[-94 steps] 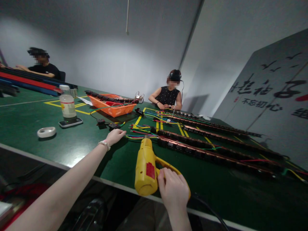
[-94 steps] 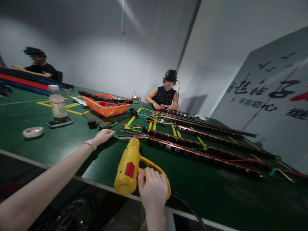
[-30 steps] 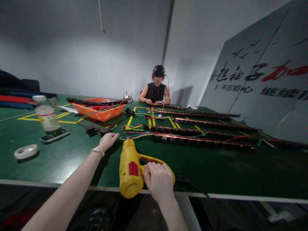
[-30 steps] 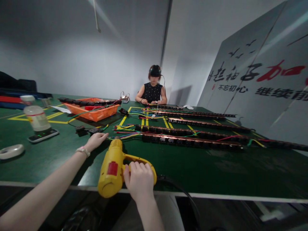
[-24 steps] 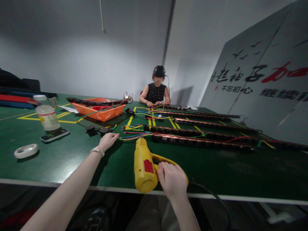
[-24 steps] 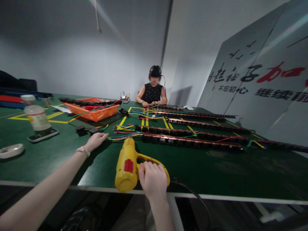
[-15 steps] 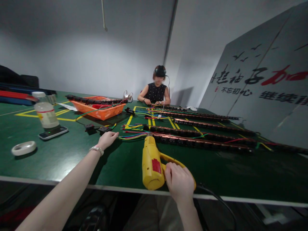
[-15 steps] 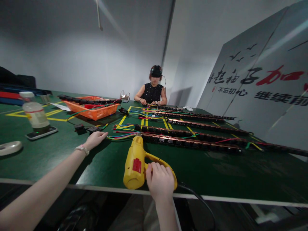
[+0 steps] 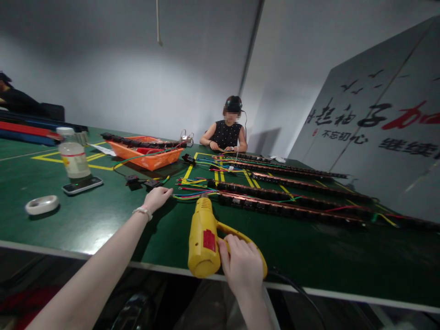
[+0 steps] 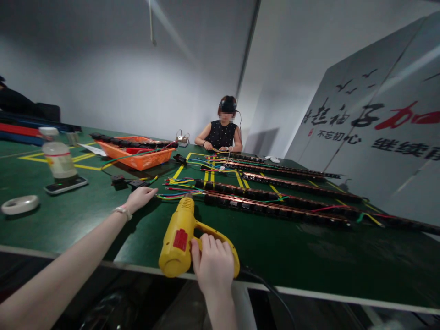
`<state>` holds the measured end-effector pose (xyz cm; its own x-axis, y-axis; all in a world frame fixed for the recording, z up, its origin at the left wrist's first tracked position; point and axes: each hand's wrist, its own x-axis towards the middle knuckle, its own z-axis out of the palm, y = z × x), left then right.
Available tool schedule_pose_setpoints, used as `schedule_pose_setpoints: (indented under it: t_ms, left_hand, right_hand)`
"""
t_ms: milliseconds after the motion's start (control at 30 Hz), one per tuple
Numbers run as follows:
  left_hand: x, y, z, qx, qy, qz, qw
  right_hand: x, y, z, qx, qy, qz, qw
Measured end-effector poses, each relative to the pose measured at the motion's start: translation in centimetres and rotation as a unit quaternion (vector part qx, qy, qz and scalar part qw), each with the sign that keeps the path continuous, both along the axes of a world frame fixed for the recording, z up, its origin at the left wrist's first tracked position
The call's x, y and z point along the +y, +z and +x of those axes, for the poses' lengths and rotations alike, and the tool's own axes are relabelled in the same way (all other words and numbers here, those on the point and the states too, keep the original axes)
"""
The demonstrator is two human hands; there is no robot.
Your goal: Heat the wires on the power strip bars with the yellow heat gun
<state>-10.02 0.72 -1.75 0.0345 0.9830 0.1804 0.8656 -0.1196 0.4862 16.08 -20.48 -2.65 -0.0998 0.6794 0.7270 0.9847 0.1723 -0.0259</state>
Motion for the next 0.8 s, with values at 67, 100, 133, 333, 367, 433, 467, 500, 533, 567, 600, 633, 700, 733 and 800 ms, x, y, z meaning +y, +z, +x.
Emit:
schedule_pose_setpoints:
  t_ms: [67, 100, 133, 333, 367, 433, 467, 500, 533, 567, 600, 633, 700, 733, 800]
  left_hand:
    - [-0.1, 0.0, 0.0, -0.009, -0.008, 0.013, 1.0]
    - [-0.2, 0.0, 0.1, -0.014, -0.014, 0.022, 1.0]
    - [-0.2, 0.0, 0.1, -0.018, -0.019, 0.033, 0.999]
    - [-0.1, -0.2, 0.0, -0.049, -0.034, 0.052, 0.997]
    - [0.1, -0.2, 0.0, -0.054, -0.035, 0.05, 0.997]
    - [0.4, -0.4, -0.2, -0.064, -0.033, 0.052, 0.996]
    - [0.5, -0.5, -0.2, -0.069, -0.031, 0.054, 0.996]
    - [0.6, -0.5, -0.3, -0.075, -0.029, 0.057, 0.995]
    - [0.7, -0.6, -0.4, -0.079, -0.029, 0.058, 0.995]
    - [0.8, -0.7, -0.5, -0.084, -0.03, 0.059, 0.994]
    - [0.9, -0.8, -0.5, -0.087, -0.03, 0.059, 0.994]
    - [0.9, -0.8, -0.5, -0.089, -0.031, 0.059, 0.994]
    - [0.8, -0.8, -0.5, -0.087, -0.033, 0.058, 0.994]
    - [0.7, -0.8, -0.5, -0.084, -0.036, 0.058, 0.994]
    - [0.5, -0.7, -0.3, -0.077, -0.043, 0.058, 0.994]
  right_hand:
    - [0.2, -0.3, -1.3, 0.007, 0.015, 0.006, 1.0]
    - [0.3, -0.3, -2.0, 0.009, 0.023, 0.006, 1.0]
    - [0.4, -0.3, -2.7, 0.011, 0.029, 0.005, 1.0]
    - [0.8, 0.0, -6.7, 0.013, 0.067, -0.026, 0.997]
    - [0.8, 0.0, -7.3, 0.013, 0.069, -0.027, 0.997]
    - [0.9, 0.0, -8.1, 0.016, 0.068, -0.024, 0.997]
    - [0.9, 0.0, -8.3, 0.017, 0.067, -0.023, 0.997]
    - [1.0, 0.0, -8.5, 0.017, 0.066, -0.022, 0.997]
    - [1.0, 0.0, -8.6, 0.016, 0.068, -0.022, 0.997]
    - [1.0, 0.0, -8.6, 0.014, 0.071, -0.021, 0.997]
    - [1.0, 0.0, -8.5, 0.013, 0.075, -0.019, 0.997]
    - [1.0, 0.0, -8.3, 0.013, 0.079, -0.017, 0.997]
    - [1.1, 0.1, -7.8, 0.015, 0.088, -0.012, 0.996]
    - [1.1, 0.1, -7.5, 0.017, 0.091, -0.01, 0.996]
    - [1.2, 0.0, -6.7, 0.02, 0.097, -0.001, 0.995]
